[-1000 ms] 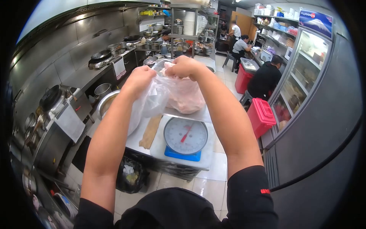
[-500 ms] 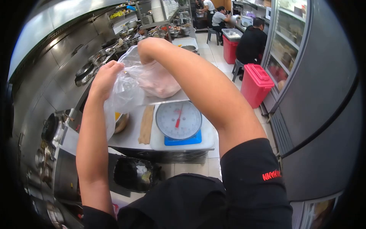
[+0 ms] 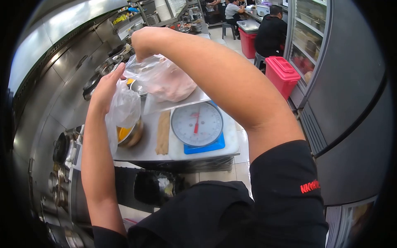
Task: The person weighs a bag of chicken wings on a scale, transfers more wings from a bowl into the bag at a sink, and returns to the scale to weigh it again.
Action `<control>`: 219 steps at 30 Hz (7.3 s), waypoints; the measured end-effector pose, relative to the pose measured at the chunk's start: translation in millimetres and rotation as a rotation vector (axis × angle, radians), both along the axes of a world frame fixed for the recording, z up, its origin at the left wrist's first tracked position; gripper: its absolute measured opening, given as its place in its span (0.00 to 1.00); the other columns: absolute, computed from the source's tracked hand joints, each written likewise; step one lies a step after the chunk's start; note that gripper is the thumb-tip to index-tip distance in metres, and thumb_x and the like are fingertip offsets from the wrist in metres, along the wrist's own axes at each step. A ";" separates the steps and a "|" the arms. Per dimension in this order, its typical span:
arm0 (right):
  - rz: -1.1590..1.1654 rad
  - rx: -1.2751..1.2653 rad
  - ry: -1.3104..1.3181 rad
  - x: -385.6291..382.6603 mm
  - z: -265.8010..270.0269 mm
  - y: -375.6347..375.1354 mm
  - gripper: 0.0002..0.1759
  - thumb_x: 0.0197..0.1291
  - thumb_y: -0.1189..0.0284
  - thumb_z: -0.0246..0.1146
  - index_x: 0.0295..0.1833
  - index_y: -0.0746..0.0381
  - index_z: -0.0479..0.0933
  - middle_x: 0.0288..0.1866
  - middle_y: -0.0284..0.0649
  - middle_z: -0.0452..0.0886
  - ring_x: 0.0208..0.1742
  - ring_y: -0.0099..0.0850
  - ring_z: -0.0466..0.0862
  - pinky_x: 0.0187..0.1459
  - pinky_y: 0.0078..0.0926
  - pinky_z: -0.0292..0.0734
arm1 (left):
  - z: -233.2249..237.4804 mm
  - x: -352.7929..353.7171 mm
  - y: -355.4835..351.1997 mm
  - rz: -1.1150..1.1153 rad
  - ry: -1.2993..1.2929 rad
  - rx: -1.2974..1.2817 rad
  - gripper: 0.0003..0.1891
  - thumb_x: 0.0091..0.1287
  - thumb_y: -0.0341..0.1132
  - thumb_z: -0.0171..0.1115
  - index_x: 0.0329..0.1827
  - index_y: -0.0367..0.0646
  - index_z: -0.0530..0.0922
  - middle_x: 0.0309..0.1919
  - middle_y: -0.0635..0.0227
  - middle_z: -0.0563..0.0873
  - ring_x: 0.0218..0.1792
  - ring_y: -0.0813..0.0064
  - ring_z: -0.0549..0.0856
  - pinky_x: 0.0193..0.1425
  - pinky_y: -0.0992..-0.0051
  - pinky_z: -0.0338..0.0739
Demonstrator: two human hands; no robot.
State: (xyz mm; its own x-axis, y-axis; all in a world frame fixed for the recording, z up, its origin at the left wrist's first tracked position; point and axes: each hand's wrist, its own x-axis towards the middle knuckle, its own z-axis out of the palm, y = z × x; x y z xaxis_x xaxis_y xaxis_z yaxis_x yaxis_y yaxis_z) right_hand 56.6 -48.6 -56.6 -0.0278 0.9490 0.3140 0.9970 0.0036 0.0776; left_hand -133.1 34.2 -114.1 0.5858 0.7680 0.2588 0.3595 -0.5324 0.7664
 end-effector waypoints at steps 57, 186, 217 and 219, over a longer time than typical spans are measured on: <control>-0.258 -0.447 -0.205 4.5 -19.0 -6.9 0.15 0.49 0.70 0.71 0.42 0.68 0.85 0.38 0.46 0.87 0.37 0.39 0.87 0.37 0.34 0.82 | -0.6 9.8 -10.7 -0.126 0.036 -0.008 0.10 0.69 0.37 0.59 0.39 0.38 0.80 0.31 0.72 0.82 0.32 0.83 0.78 0.38 0.79 0.73; -0.098 -0.208 -0.141 27.8 -38.4 14.7 0.16 0.51 0.67 0.64 0.43 0.65 0.85 0.42 0.50 0.86 0.47 0.45 0.86 0.48 0.41 0.80 | -3.3 -16.9 -16.4 -0.041 0.041 0.000 0.26 0.70 0.52 0.61 0.54 0.35 0.81 0.46 0.63 0.85 0.48 0.75 0.80 0.56 0.75 0.71; -0.065 -0.287 -0.008 5.6 -31.1 -13.8 0.19 0.50 0.70 0.63 0.47 0.69 0.82 0.46 0.55 0.84 0.51 0.48 0.84 0.52 0.39 0.78 | -6.9 -11.2 -16.0 -0.068 0.027 -0.055 0.24 0.70 0.50 0.60 0.54 0.36 0.81 0.47 0.65 0.85 0.48 0.78 0.78 0.56 0.76 0.70; -0.075 -0.270 -0.017 9.2 -27.1 -11.9 0.20 0.50 0.70 0.63 0.48 0.69 0.81 0.47 0.56 0.84 0.52 0.48 0.84 0.52 0.39 0.78 | -7.0 -10.7 -16.4 -0.070 0.016 -0.051 0.24 0.71 0.50 0.60 0.54 0.36 0.81 0.47 0.65 0.84 0.48 0.77 0.78 0.56 0.76 0.70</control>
State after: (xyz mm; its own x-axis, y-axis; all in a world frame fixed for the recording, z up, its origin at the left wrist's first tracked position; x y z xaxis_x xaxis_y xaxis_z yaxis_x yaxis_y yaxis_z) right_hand 65.9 -60.5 -83.8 0.0422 0.9979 0.0494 0.9939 -0.0470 0.1002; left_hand -143.8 17.8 -121.1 0.6421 0.7371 0.2107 0.3355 -0.5173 0.7873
